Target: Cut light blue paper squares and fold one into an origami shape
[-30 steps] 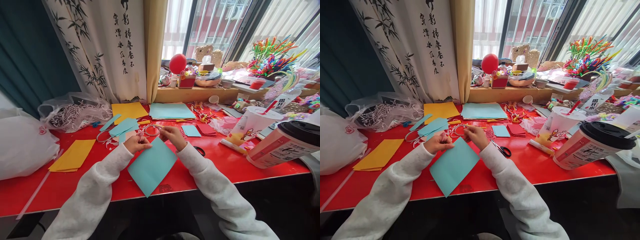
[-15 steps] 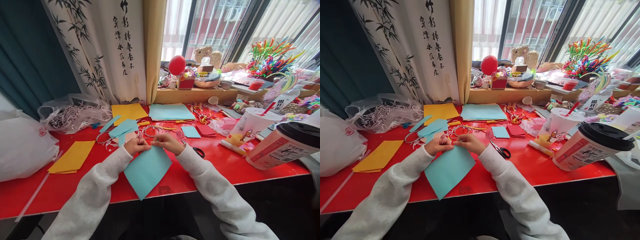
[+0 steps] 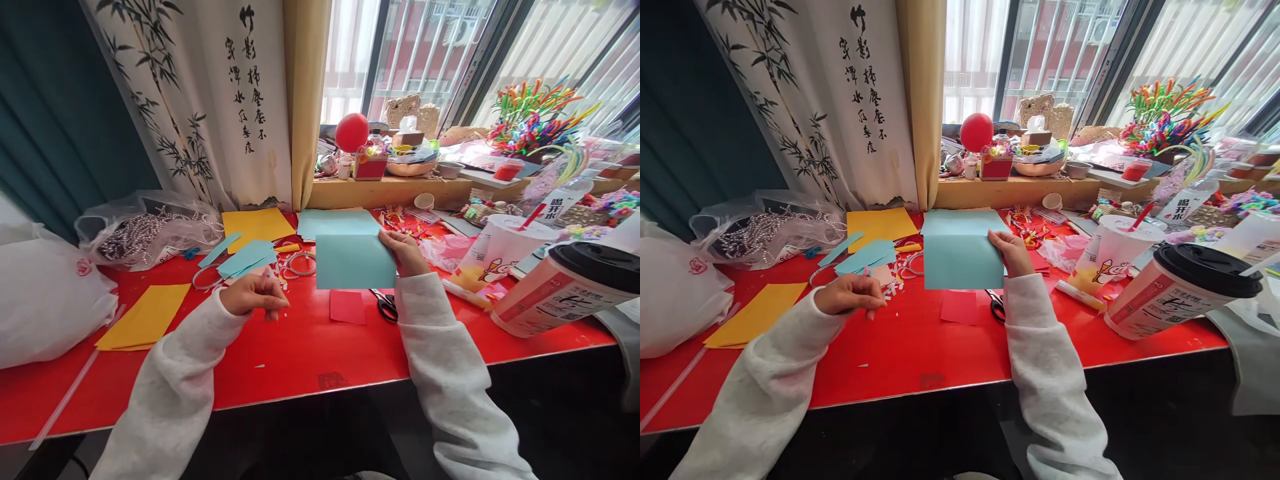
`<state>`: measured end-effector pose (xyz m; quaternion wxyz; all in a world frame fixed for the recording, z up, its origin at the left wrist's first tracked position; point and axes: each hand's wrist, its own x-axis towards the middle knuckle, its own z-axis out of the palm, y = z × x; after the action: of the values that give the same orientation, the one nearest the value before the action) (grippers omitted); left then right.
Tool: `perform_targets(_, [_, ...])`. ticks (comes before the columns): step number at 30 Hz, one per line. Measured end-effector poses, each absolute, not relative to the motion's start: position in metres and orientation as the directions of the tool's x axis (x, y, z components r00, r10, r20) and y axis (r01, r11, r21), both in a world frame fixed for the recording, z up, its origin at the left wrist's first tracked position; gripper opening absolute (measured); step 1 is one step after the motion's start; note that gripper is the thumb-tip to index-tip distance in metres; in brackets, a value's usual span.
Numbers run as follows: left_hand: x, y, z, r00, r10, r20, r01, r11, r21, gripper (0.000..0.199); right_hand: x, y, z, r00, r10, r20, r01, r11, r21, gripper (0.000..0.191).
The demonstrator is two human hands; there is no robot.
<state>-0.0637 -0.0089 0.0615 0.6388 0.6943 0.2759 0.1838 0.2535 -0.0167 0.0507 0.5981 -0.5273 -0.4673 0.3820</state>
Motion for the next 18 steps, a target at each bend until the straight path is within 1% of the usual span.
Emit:
perform_targets(1, [-0.067,-0.009,0.064,0.771,0.636,0.035,0.019,-0.078,0.997,0.016,0.253,-0.020,0.054,0.222,0.969,0.111,-0.027,0.119,-0.992,0.033])
perform_targets(2, [-0.069,-0.010,0.066,0.731,0.663,0.161,-0.102,-0.128,0.987,0.017,0.249,-0.024,0.057,0.163,0.983,0.080,-0.074,0.093,-0.993,0.033])
perform_targets(3, [-0.069,-0.010,0.068,0.668,0.699,0.256,-0.184,-0.178,0.967,0.020,0.240,-0.029,0.059,0.080,0.995,0.056,-0.098,0.064,-0.993,0.033])
perform_targets(4, [-0.067,-0.011,0.069,0.593,0.743,0.309,-0.215,-0.223,0.951,0.025,0.228,-0.033,0.061,-0.014,0.999,0.041,-0.100,0.040,-0.994,0.033])
perform_targets(5, [-0.064,-0.012,0.069,0.522,0.791,0.319,-0.197,-0.253,0.947,0.030,0.213,-0.037,0.061,-0.103,0.994,0.037,-0.090,0.028,-0.996,0.032])
perform_targets(7, [-0.054,-0.013,0.065,0.428,0.867,0.256,-0.088,-0.241,0.966,0.044,0.183,-0.043,0.058,-0.255,0.965,0.057,-0.017,0.055,-0.998,0.032])
perform_targets(8, [-0.049,-0.013,0.062,0.425,0.883,0.199,-0.039,-0.202,0.979,0.049,0.170,-0.044,0.055,-0.308,0.948,0.084,0.033,0.099,-0.995,0.033])
perform_targets(10, [-0.039,-0.012,0.053,0.511,0.857,0.063,0.046,-0.100,0.994,0.055,0.151,-0.042,0.046,-0.387,0.914,0.120,0.099,0.170,-0.980,0.034])
perform_targets(12, [-0.032,-0.011,0.044,0.607,0.792,-0.056,0.134,-0.032,0.990,0.064,0.144,-0.039,0.038,-0.392,0.913,0.110,0.111,0.166,-0.980,0.034])
perform_targets(13, [-0.031,-0.011,0.041,0.636,0.768,-0.075,0.146,-0.024,0.989,0.070,0.144,-0.037,0.035,-0.377,0.921,0.092,0.117,0.146,-0.982,0.035])
perform_targets(15, [-0.030,-0.011,0.038,0.655,0.754,-0.053,0.121,-0.035,0.992,0.078,0.148,-0.034,0.032,-0.360,0.932,0.044,0.142,0.102,-0.985,0.035])
perform_targets(18, [-0.030,-0.011,0.037,0.626,0.780,0.000,0.074,-0.060,0.995,0.078,0.156,-0.032,0.032,-0.375,0.927,0.005,0.183,0.079,-0.980,0.034])
